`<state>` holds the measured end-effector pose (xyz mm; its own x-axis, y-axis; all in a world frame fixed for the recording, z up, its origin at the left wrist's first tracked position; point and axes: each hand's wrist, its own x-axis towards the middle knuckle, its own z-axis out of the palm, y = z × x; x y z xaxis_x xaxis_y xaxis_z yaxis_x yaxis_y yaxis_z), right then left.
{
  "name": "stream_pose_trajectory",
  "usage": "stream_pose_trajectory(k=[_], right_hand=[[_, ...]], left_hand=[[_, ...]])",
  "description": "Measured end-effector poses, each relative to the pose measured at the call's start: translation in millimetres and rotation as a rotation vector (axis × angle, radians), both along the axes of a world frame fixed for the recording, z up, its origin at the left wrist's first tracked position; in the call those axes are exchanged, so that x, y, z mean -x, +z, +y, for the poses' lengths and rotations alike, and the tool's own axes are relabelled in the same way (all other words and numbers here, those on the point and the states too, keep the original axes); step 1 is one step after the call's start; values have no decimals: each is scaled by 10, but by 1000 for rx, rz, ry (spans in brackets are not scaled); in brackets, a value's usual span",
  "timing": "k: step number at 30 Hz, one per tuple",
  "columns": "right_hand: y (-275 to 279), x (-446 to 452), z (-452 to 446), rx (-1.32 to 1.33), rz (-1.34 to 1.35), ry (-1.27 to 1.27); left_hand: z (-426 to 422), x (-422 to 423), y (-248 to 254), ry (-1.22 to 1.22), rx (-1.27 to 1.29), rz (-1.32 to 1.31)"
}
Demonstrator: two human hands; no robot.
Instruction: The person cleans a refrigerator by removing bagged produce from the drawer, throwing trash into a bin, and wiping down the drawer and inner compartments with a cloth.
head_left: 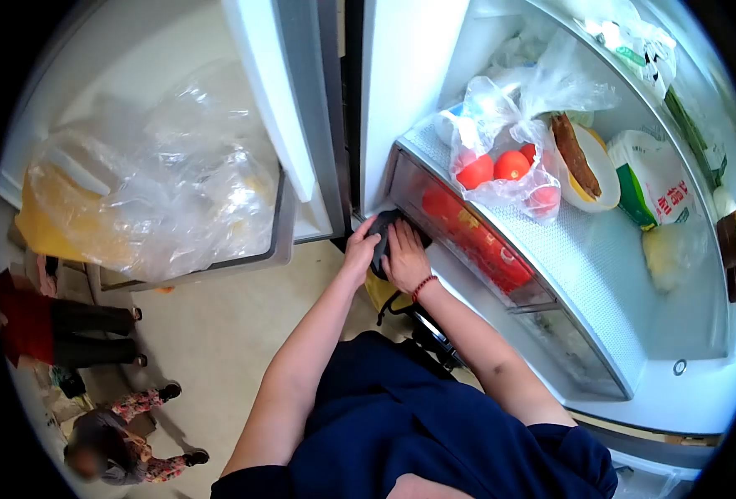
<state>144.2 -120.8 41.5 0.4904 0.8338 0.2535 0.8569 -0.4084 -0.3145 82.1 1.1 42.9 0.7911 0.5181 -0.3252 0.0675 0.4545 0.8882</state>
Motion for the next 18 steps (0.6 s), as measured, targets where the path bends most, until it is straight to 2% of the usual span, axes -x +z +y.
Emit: stream_pose_trajectory(k=[1,3,4,5,6,9,10,12,13,14,15,16,17,18], right_hand=[[35,-42,83,24,22,-5],[-13,-143,206,17,36,-16],[0,-165,268,35,37,-34],[3,-163,298,56,42,-45],[3,-161,302,22,-34,-47],[31,-140,202,-9,10,-41],[-7,-129,145,-78,-16,-56],[-28,-113,-33,-23,305,-62],[-193,-114,-169,-143,209,46],[-278,-80,-255,-106,235,25],[-66,25,-400,-85,255,52],[379,159,-617,-35,358,23],[352,155,-936,-28,282,1],[233,185,-1224,74,176,-67]], left_hand=[[-14,25,124,25,-26,36],[31,15,118,25,-172,-1],[57,3,62,-3,-154,-66],[77,1,2,-26,-259,-13],[56,12,-28,-47,-310,9],[-17,67,-109,-106,-334,77],[-69,81,-98,-128,-420,70],[-202,79,-40,-185,-463,0],[-254,14,-301,-174,-533,-33],[-300,-11,-415,-285,-629,87],[-419,3,-563,-298,-791,58],[-630,-5,-493,-398,-800,-35],[-878,109,8,-403,-581,-46],[-1097,-35,-384,-416,-663,-290]])
